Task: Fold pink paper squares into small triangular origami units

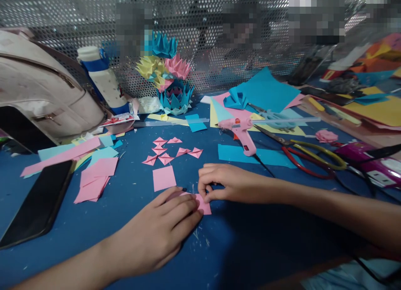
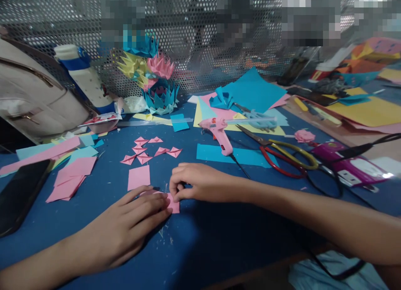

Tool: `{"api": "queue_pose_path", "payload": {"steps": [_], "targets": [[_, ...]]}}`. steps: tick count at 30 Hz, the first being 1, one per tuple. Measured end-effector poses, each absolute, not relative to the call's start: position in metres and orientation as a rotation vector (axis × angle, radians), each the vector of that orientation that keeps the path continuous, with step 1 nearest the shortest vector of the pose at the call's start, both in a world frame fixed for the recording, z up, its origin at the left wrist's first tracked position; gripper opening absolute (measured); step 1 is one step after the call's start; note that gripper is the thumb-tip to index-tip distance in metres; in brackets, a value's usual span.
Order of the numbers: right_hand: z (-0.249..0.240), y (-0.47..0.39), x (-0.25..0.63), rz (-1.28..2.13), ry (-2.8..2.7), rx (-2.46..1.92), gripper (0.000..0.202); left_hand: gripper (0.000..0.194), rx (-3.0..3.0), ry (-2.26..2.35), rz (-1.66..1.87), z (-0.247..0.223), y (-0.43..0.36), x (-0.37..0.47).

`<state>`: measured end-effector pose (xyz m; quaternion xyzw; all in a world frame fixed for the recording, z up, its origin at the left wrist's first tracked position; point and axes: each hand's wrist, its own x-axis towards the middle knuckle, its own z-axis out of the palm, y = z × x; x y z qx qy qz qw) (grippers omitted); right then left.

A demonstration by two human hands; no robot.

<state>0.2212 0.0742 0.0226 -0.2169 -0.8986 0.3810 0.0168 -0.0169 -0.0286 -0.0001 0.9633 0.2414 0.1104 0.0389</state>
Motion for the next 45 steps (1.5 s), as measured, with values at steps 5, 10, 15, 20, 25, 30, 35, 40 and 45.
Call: {"api": "queue_pose_path", "payload": {"steps": [5,10,15,20,25,30,35,40,45], "targets": [[0.021,0.069,0.221,1.076,-2.830,-0.682,0.011,0.049,2.940,0.739,0.326,-0.001,-0.029,-0.017],[0.024,0.069,0.221,1.042,-2.873,-0.682,0.010,0.052,2.930,0.735,0.265,-0.002,-0.028,-0.018],[0.027,0.067,0.221,1.005,-2.899,-0.676,0.008,0.057,2.916,0.753,0.233,-0.002,-0.028,-0.016],[0.023,0.059,0.221,0.851,-2.899,-0.702,0.006,0.054,2.937,0.750,0.258,-0.002,-0.028,-0.015],[0.018,0.054,0.222,0.799,-2.863,-0.727,0.007,0.055,2.938,0.749,0.258,-0.002,-0.029,-0.015],[0.018,0.054,0.222,0.809,-2.863,-0.733,0.007,0.053,2.958,0.743,0.275,-0.003,-0.030,-0.016],[0.019,0.056,0.221,0.835,-2.860,-0.729,0.006,0.054,2.960,0.782,0.257,-0.002,-0.030,-0.014],[0.018,0.059,0.221,0.883,-2.843,-0.738,0.006,0.056,2.915,0.789,0.181,0.001,-0.028,-0.013],[0.015,0.058,0.223,0.845,-2.824,-0.712,0.008,0.055,2.911,0.808,0.150,0.006,-0.029,-0.010]]}}
